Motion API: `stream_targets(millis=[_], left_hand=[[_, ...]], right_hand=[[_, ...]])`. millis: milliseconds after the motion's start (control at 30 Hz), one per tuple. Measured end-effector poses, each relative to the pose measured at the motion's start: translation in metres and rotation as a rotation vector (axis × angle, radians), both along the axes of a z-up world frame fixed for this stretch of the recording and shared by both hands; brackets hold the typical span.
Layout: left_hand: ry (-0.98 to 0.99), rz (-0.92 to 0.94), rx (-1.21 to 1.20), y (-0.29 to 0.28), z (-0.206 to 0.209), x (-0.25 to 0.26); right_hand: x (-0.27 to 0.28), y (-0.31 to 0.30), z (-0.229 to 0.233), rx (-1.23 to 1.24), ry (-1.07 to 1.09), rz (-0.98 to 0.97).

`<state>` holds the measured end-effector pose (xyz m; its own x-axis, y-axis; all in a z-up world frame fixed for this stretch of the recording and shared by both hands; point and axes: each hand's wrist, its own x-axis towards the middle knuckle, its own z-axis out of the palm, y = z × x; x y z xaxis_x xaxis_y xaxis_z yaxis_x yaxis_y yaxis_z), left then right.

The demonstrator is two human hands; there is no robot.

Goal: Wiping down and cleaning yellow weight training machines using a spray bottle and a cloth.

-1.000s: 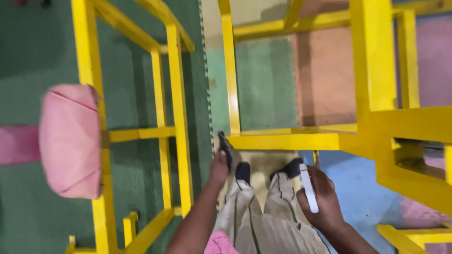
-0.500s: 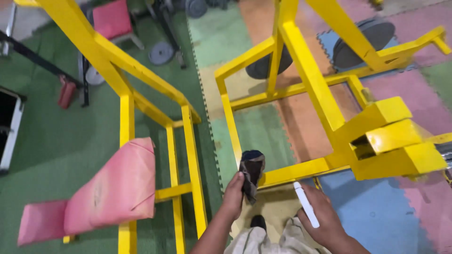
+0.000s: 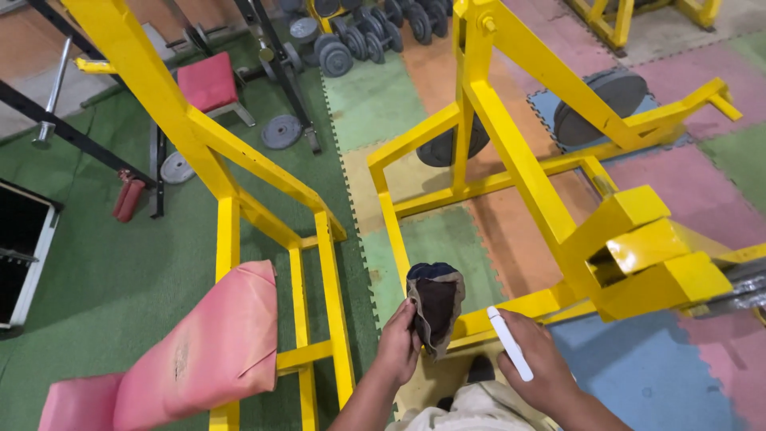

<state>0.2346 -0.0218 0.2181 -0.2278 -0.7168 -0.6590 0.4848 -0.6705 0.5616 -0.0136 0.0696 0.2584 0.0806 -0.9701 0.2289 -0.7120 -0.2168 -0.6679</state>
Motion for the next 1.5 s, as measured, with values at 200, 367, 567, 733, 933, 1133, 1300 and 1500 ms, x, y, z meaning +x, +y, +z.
stream_targets(millis=[200,367,567,733,933,1133,1300,1500], left_hand=[[0.038,0.008,-0.066,-0.025,0.013,-0.013],[0.015,-0.032,-0.107,-0.054,0.019,-0.038],[0.080,-0.049,-0.154,-0.073,0.039,-0.075],[0.097,-0.114,-0.156,-0.090,0.057,-0.090],[0.078,-0.265,-0.179,-0.117,0.068,-0.108],[0.090,-0.476,-0.167,-0.150,0.067,-0.109],[0.117,-0.602,-0.226,-0.189,0.072,-0.102],[0.079,-0.757,-0.219,-0.216,0.074,-0.105]], right_hand=[[-0.012,-0.040,0.002,0.001,-0.038,-0.041],[-0.027,-0.078,0.000,-0.116,-0.063,0.020],[-0.043,-0.109,0.017,0.051,-0.162,-0.024],[-0.059,-0.121,0.006,-0.001,-0.192,-0.065],[-0.063,-0.120,0.015,0.111,-0.239,-0.216],[-0.043,-0.116,0.013,0.051,-0.247,-0.382],[-0.017,-0.118,0.014,0.115,-0.223,-0.514],[0.007,-0.110,-0.002,-0.037,-0.208,-0.649]])
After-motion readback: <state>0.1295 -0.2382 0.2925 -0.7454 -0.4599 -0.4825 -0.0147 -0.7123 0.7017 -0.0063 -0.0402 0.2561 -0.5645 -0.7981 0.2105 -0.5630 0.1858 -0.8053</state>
